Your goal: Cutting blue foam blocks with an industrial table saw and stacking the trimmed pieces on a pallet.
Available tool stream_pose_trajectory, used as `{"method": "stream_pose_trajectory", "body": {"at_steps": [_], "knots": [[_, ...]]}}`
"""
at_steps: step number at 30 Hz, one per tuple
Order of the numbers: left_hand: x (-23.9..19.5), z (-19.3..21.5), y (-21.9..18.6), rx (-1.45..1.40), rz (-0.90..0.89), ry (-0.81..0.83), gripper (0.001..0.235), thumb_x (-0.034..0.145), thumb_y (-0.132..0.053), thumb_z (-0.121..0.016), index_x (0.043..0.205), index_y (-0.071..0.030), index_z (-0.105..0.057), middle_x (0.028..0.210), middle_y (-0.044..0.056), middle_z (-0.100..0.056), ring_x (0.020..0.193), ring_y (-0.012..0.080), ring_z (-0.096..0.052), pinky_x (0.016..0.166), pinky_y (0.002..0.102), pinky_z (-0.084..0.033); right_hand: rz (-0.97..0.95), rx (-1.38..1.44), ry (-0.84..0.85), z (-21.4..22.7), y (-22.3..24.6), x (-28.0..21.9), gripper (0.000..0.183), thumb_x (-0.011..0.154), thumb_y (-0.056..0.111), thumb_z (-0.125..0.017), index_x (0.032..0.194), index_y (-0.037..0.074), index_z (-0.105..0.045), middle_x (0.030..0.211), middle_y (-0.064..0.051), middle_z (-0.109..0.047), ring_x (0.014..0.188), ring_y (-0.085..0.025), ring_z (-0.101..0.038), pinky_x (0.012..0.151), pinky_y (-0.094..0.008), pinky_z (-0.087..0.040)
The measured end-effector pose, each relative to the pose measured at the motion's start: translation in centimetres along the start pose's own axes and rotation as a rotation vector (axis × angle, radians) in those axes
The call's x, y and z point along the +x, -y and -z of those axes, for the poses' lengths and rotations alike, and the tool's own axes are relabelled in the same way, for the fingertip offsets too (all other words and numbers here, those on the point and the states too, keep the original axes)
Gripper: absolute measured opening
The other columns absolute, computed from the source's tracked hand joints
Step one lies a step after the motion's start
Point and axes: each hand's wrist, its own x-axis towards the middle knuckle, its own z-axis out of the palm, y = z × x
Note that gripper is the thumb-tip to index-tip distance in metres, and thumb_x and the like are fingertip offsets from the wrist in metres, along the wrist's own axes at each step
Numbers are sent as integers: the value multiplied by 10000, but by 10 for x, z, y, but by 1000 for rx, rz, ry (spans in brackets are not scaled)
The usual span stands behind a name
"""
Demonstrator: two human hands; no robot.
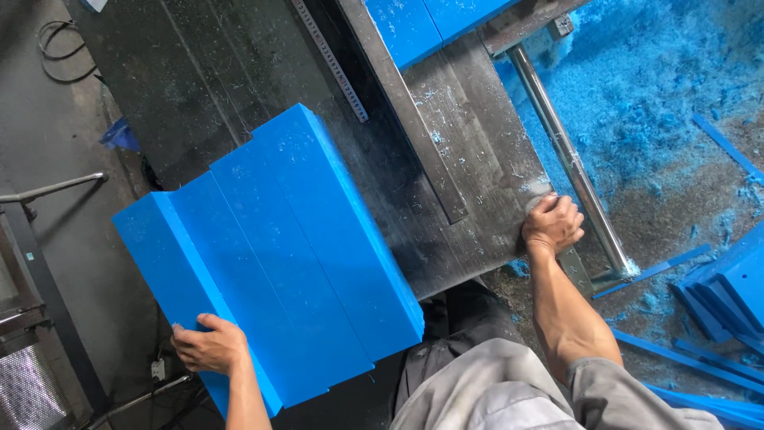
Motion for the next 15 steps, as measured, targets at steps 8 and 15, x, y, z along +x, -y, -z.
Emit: {"method": "stream_pose_trajectory", "body": {"at_steps": [8,15], "knots": [[-3,3,-4,7,16,10,563,1108,-357,-458,1521,18,-386,1524,300,-431,1402,487,-399,1111,643,-294,26,8,-8,-2,-6,0,357,1065,396,-499,990,85,-659,1038,-131,-694,1029,-375,-610,833,-561,-433],[-2,9,-12,28,27,18,582,1102,-365,-441,1542,11,-375,1536,306,-422,1430,478,-391,1123,647,-289,39,29,22,3,-2,1,337,1088,391,-499,1103,101,-669,1130,-136,-679,1116,-367,-600,906,-568,-399]]}}
